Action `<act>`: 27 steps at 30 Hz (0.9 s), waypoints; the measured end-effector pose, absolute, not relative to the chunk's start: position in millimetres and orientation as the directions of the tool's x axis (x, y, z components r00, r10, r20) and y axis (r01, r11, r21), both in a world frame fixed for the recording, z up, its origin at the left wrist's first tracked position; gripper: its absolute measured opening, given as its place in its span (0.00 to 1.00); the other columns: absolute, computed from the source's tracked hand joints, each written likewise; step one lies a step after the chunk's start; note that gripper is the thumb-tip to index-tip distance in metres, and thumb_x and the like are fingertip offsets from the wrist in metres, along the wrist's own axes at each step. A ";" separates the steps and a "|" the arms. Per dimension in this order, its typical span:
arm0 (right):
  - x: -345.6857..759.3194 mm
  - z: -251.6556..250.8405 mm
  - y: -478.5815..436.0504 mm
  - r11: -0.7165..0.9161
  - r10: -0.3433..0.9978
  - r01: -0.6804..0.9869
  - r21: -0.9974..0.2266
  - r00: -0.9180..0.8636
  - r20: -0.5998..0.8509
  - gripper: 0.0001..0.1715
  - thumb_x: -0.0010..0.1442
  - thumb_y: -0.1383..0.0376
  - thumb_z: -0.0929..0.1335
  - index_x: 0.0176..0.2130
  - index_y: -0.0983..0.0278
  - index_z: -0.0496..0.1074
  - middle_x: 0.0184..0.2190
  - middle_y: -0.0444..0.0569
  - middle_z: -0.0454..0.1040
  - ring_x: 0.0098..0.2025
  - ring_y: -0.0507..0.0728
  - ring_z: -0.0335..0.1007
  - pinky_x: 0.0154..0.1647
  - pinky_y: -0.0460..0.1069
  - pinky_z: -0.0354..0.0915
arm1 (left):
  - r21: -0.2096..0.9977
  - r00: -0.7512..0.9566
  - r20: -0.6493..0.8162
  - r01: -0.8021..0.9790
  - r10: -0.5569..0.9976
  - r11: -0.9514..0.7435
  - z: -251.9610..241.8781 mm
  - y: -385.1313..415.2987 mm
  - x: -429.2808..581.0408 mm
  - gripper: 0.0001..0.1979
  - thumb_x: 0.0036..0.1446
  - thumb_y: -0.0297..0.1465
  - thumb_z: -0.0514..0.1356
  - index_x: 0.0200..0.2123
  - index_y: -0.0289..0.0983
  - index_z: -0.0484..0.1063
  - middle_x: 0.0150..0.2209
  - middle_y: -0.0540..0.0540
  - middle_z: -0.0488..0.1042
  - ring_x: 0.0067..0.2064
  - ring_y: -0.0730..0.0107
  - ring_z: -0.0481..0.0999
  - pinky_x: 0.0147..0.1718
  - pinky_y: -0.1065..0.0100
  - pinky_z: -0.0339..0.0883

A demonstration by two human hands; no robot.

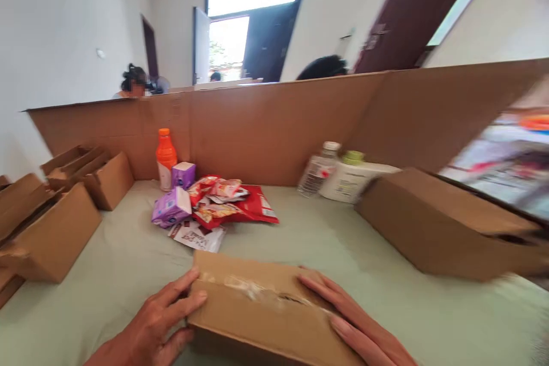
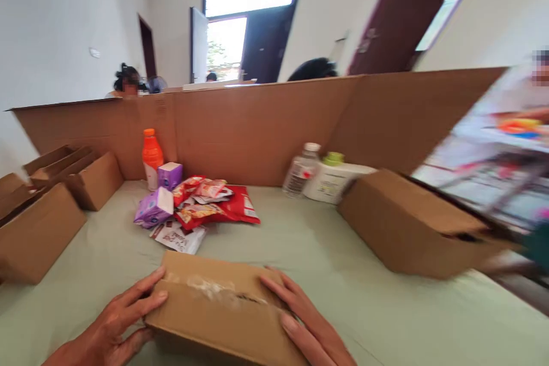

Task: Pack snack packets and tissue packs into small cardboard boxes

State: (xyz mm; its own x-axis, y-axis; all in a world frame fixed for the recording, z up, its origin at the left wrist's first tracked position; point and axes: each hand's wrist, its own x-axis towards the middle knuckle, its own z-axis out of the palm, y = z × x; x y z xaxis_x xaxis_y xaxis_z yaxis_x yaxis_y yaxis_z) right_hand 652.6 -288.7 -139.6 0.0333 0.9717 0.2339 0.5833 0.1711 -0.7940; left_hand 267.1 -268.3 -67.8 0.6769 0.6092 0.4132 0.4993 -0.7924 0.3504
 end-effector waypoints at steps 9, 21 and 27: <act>725.5 -83.9 -314.5 0.122 0.947 0.407 -0.905 0.224 0.228 0.33 0.65 0.46 0.63 0.62 0.58 0.74 0.69 0.51 0.65 0.74 0.65 0.49 0.74 0.67 0.46 | 0.137 0.796 0.518 0.285 0.313 -0.949 -69.8 -194.3 381.2 0.27 0.68 0.26 0.53 0.69 0.44 0.59 0.71 0.40 0.59 0.68 0.61 0.67 0.59 0.68 0.69; 900.2 -116.6 -411.4 -0.194 0.377 0.382 -0.903 0.879 0.291 0.31 0.56 0.47 0.65 0.51 0.58 0.80 0.59 0.52 0.75 0.65 0.69 0.65 0.69 0.63 0.58 | 0.032 0.979 0.199 0.038 0.044 -0.999 -36.2 -157.7 725.2 0.22 0.64 0.25 0.60 0.60 0.44 0.69 0.69 0.43 0.64 0.58 0.60 0.76 0.54 0.59 0.75; 927.6 -133.3 -392.1 -0.293 0.259 0.502 -0.814 0.861 0.438 0.32 0.62 0.47 0.60 0.54 0.61 0.76 0.56 0.55 0.75 0.63 0.67 0.66 0.67 0.63 0.59 | -0.102 0.957 0.258 0.163 0.132 -0.981 -34.7 -162.4 797.4 0.18 0.66 0.36 0.62 0.56 0.38 0.71 0.60 0.40 0.71 0.58 0.54 0.73 0.55 0.47 0.71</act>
